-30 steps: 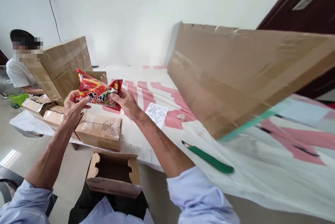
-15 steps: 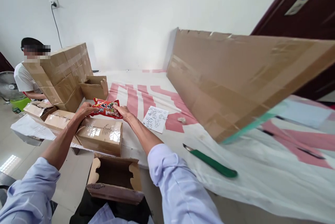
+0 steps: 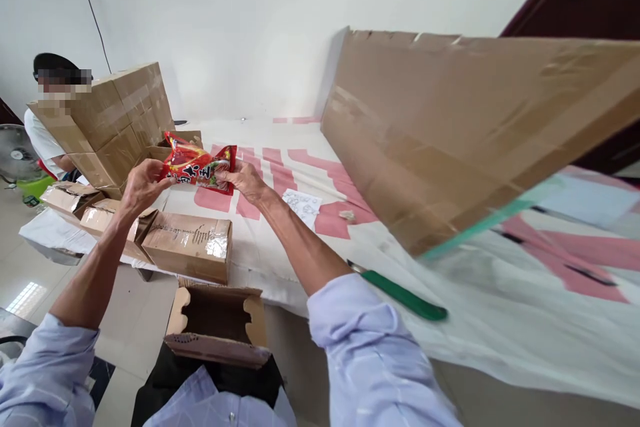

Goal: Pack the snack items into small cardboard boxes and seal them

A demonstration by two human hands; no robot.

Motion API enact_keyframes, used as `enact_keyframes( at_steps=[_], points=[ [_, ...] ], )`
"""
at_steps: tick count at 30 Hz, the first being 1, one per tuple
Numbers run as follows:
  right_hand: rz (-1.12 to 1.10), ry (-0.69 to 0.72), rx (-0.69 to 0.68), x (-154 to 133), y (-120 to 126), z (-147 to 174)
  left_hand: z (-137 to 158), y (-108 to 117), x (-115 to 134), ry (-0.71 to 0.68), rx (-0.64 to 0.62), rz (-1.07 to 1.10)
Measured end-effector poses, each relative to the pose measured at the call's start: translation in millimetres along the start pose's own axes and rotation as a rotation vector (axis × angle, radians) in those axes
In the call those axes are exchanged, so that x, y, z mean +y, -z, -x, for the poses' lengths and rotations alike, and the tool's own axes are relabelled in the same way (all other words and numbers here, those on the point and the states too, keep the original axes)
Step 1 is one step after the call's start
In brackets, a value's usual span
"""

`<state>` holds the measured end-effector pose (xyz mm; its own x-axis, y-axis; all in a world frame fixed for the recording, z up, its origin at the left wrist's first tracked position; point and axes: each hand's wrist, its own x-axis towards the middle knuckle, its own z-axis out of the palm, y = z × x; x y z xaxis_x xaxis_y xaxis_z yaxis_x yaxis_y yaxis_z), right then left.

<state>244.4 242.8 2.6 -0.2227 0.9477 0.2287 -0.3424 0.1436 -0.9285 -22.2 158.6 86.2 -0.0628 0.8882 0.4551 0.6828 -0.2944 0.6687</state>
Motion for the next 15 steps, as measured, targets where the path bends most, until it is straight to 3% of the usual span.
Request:
enact_keyframes(
  at_steps=[2, 3, 4, 6, 8, 11, 13, 15],
  points=[
    [0.061, 0.101, 0.007, 0.4, 9.4, 7.0, 31.6, 22.3, 17.0, -0.127, 0.070, -0.125],
    [0.089, 0.122, 0.025, 3.9, 13.4, 10.5, 53.0, 32.8, 24.7, -0.147, 0.009, -0.130],
    [0.113, 0.115, 0.055, 9.5, 16.5, 13.3, 77.3, 41.2, 31.2, -0.136, -0.110, -0.095],
    [0.153, 0.059, 0.123, 26.1, 18.4, 15.7, 132.0, 46.8, 38.7, -0.098, -0.515, 0.005],
    [0.179, 0.006, 0.173, 47.3, 13.6, 11.8, 188.6, 32.8, 37.0, -0.076, -0.800, 0.028],
    [0.204, -0.037, 0.196, 79.7, -3.9, -5.1, 260.6, -16.3, 18.6, -0.033, -1.119, -0.211],
    [0.227, -0.064, 0.202, 97.2, -17.9, -20.0, 291.1, -47.8, 2.1, 0.041, -1.145, -0.381],
    [0.247, -0.088, 0.202, 110.0, -29.7, -33.4, 303.2, -59.0, -10.5, 0.085, -1.104, -0.433]
  ],
)
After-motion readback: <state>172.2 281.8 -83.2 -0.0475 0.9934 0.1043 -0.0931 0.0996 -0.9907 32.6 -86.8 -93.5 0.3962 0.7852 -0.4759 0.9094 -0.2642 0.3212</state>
